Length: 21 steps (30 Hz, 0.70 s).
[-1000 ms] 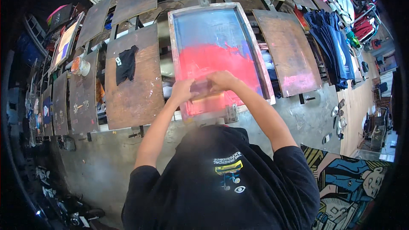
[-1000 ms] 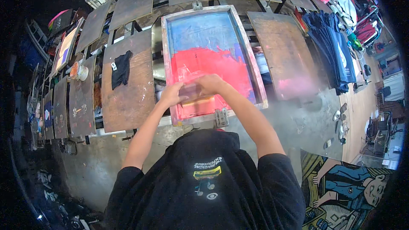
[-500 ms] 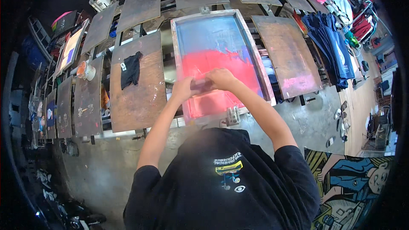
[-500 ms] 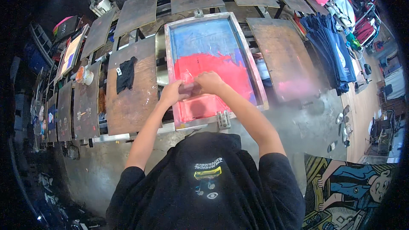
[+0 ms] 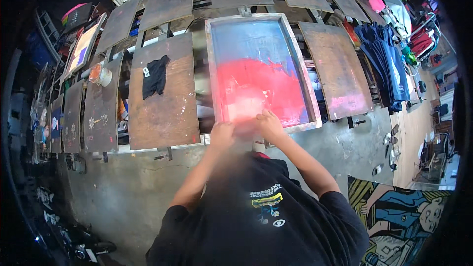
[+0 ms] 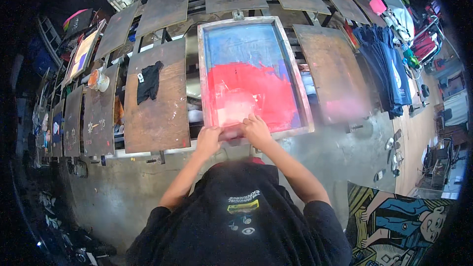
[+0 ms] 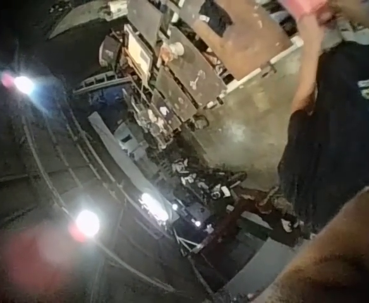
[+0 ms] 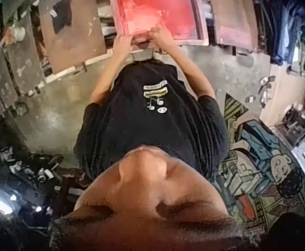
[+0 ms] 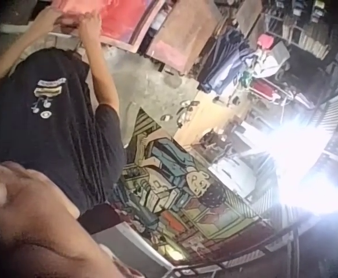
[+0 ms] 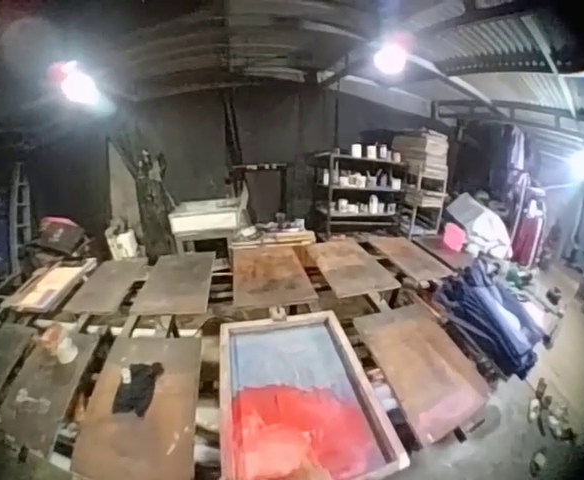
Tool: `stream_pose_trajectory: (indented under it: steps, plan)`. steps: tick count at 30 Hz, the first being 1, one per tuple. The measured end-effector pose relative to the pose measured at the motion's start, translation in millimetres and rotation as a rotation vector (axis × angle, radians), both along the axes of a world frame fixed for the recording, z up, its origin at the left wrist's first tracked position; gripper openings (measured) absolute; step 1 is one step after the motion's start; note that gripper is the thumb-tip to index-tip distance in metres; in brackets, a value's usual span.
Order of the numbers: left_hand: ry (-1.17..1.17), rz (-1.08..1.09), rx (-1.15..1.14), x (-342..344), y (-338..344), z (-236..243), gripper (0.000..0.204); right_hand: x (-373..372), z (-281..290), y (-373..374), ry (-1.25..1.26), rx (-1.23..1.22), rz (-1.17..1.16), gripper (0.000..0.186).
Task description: Printing a design onto a tote bag using a screen printing setup.
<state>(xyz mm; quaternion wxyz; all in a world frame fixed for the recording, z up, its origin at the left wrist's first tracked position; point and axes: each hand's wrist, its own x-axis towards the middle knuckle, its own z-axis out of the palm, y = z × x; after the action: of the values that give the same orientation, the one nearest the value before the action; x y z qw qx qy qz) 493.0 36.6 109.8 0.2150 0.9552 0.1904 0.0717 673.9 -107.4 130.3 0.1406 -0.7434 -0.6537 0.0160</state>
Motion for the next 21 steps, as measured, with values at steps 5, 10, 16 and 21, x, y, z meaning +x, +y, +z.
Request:
stream_pose_trajectory:
  steps: [5,10,16,21]
  plan:
    - [0.304,0.056,-0.088,26,29,41,0.030,34,6,36,0.103,-0.164,0.034,0.010]
    - [-0.043,0.189,0.117,54,52,17,0.025,47,1,70,-0.008,0.069,-0.069,0.013]
    - [-0.015,0.166,0.016,19,8,5,0.032,13,-42,23,-0.129,0.057,-0.018,0.017]
    - [0.016,0.123,-0.012,11,-24,43,0.032,20,-23,-1,-0.008,-0.007,0.080,0.012]
